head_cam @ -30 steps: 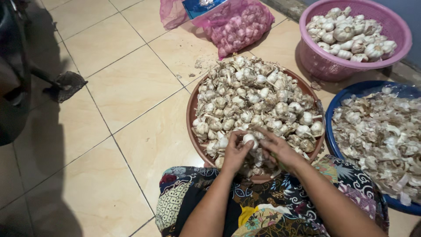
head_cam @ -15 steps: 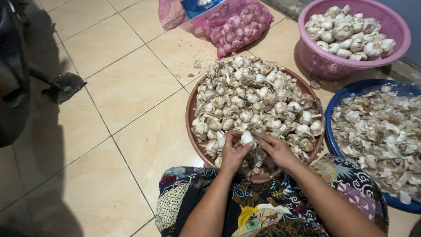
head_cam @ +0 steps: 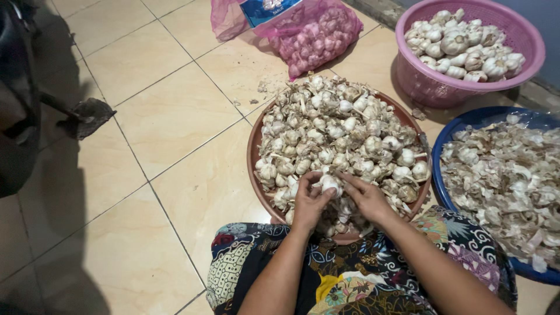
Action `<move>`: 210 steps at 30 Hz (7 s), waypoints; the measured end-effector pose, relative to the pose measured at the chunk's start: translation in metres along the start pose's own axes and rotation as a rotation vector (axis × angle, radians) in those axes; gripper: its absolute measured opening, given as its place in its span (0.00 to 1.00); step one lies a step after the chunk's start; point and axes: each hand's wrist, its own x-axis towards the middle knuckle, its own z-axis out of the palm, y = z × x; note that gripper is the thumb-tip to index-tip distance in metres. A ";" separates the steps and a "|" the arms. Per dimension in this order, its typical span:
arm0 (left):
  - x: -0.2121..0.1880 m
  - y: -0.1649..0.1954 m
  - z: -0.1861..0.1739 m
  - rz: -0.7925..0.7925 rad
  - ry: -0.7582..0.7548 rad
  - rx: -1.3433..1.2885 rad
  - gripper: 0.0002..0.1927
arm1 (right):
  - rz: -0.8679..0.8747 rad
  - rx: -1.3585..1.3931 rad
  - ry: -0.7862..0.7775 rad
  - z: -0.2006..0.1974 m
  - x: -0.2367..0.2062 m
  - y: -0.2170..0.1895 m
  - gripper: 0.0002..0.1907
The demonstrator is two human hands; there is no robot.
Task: The person sits on the floor and trims the root ends and stems off garlic bulbs with a small knife, one bulb at a time, placing trimmed bulbs into a pink basket and discarding trimmings into a blue basin of peels.
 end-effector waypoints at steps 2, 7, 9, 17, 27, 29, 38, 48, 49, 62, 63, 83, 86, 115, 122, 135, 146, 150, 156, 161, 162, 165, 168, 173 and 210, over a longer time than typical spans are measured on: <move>-0.001 0.002 0.000 0.013 0.009 0.070 0.29 | 0.796 0.324 -0.136 -0.002 -0.002 0.002 0.25; -0.001 0.006 0.004 0.067 -0.013 0.088 0.31 | 0.551 0.266 -0.254 -0.007 -0.004 0.003 0.25; -0.002 0.008 0.005 0.039 -0.026 0.064 0.31 | 0.224 0.120 -0.175 -0.007 -0.003 0.001 0.22; -0.005 0.020 0.011 0.076 0.053 0.421 0.32 | 0.741 0.522 -0.316 -0.010 0.000 0.002 0.30; -0.006 0.027 0.011 0.098 -0.037 0.199 0.31 | 0.669 0.511 -0.173 -0.010 0.004 0.004 0.24; -0.007 0.031 0.014 -0.053 0.006 0.392 0.32 | 0.536 0.317 -0.128 -0.008 0.005 -0.001 0.21; -0.001 0.012 0.007 0.026 -0.079 0.267 0.32 | 0.384 -0.041 -0.028 0.000 0.007 -0.011 0.12; -0.004 0.001 0.005 0.011 -0.126 0.080 0.32 | 0.682 0.083 -0.008 -0.014 0.012 -0.002 0.17; -0.003 0.001 0.004 0.026 -0.117 0.064 0.30 | 0.696 0.167 -0.038 -0.017 0.010 -0.001 0.21; 0.005 -0.001 -0.005 0.035 0.033 0.005 0.25 | 0.581 0.186 -0.168 -0.008 -0.005 -0.003 0.23; 0.005 -0.001 -0.004 0.077 0.022 0.006 0.25 | 0.495 0.181 -0.180 -0.009 -0.006 -0.001 0.23; 0.013 -0.013 -0.006 -0.261 -0.079 0.120 0.10 | 0.732 0.338 -0.115 -0.004 0.003 -0.004 0.32; 0.020 -0.014 -0.002 -0.126 -0.104 0.236 0.11 | 0.815 0.626 0.001 -0.020 0.010 0.008 0.23; 0.030 -0.034 -0.010 0.035 0.090 0.621 0.12 | 0.633 -0.427 -0.248 -0.053 0.046 0.036 0.32; 0.018 -0.033 -0.001 -0.005 0.019 0.699 0.12 | 0.438 -0.756 -0.152 -0.038 0.052 0.024 0.19; 0.028 -0.031 0.005 -0.012 -0.126 0.394 0.23 | 0.539 -0.096 0.087 -0.013 0.040 -0.004 0.12; 0.008 -0.032 -0.007 0.018 -0.012 0.264 0.15 | 0.812 0.488 -0.082 0.025 0.037 -0.010 0.15; 0.014 -0.020 -0.017 -0.112 0.029 0.336 0.19 | 0.144 0.023 -0.040 0.016 0.022 -0.016 0.21; 0.011 -0.023 -0.010 -0.063 -0.010 0.370 0.20 | 0.128 0.001 -0.191 0.020 0.001 -0.015 0.23; 0.001 -0.023 -0.011 -0.259 0.006 0.098 0.18 | 0.068 -0.193 -0.271 0.018 0.001 -0.005 0.23; 0.000 -0.023 -0.011 -0.255 -0.008 0.062 0.18 | 0.091 -0.222 -0.292 0.017 0.001 -0.004 0.22; -0.002 -0.024 -0.008 -0.253 -0.020 0.027 0.16 | 0.180 -0.234 -0.292 0.017 0.001 -0.004 0.22; -0.002 -0.029 -0.003 -0.263 0.005 0.144 0.14 | 0.133 -0.242 -0.248 0.017 0.004 -0.011 0.19; 0.000 -0.035 -0.001 -0.158 -0.049 0.208 0.14 | 0.209 -0.252 -0.235 0.019 0.010 -0.022 0.15; 0.004 -0.021 -0.010 0.018 0.017 0.248 0.11 | 0.665 0.318 -0.029 0.028 0.013 -0.023 0.28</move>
